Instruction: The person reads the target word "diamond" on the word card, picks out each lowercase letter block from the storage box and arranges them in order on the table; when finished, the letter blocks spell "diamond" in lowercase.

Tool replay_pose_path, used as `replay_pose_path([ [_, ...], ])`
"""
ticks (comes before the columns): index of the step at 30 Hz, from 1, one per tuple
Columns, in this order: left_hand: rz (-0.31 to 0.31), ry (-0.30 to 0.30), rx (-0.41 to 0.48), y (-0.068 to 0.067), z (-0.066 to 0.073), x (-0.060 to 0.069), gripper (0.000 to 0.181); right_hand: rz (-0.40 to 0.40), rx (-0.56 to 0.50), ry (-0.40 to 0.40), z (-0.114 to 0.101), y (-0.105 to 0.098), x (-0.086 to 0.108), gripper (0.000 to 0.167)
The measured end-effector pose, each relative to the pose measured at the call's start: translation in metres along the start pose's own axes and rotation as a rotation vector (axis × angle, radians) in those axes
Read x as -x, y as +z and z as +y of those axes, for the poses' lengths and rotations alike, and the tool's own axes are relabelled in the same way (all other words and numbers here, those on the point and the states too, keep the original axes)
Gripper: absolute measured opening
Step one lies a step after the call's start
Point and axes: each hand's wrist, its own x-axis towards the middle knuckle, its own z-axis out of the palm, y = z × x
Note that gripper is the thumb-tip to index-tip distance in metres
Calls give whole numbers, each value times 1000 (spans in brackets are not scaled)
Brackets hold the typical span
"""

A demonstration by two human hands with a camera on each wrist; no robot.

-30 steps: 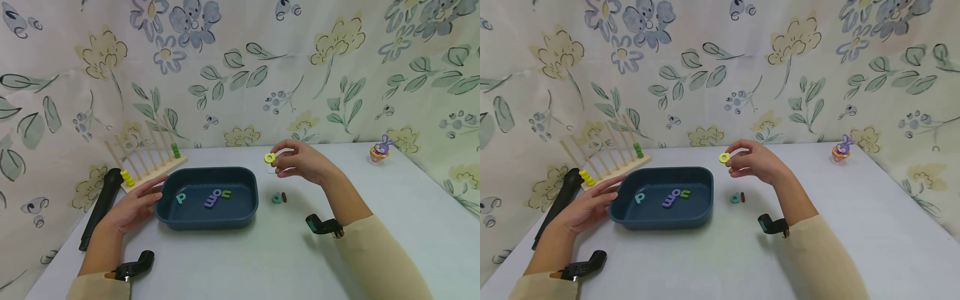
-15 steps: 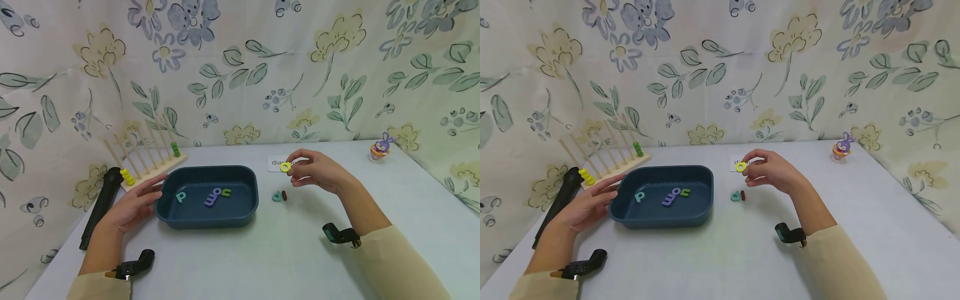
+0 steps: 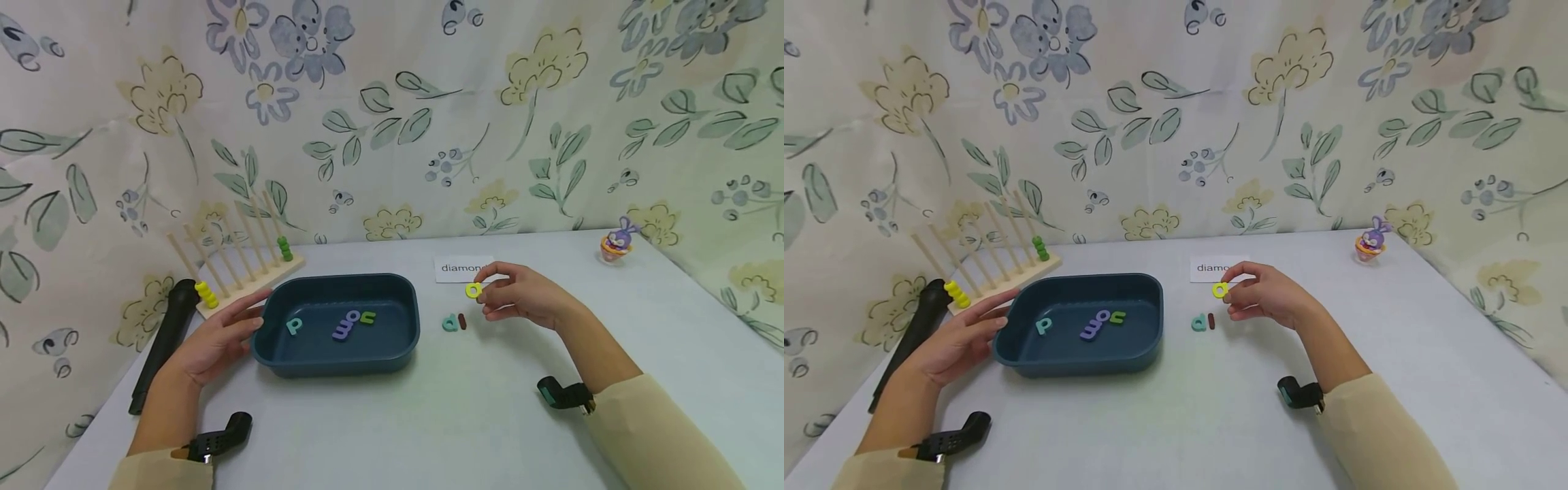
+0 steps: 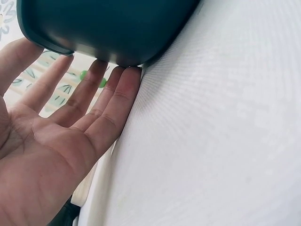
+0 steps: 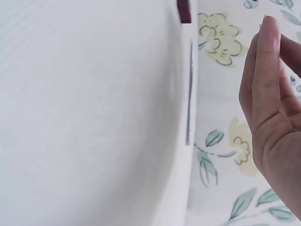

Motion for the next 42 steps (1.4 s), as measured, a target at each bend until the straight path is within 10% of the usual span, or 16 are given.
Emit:
replay_pose_path([
  [42, -25, 19, 6, -2, -1, 0, 59, -75, 446, 137, 17, 2, -15, 31],
])
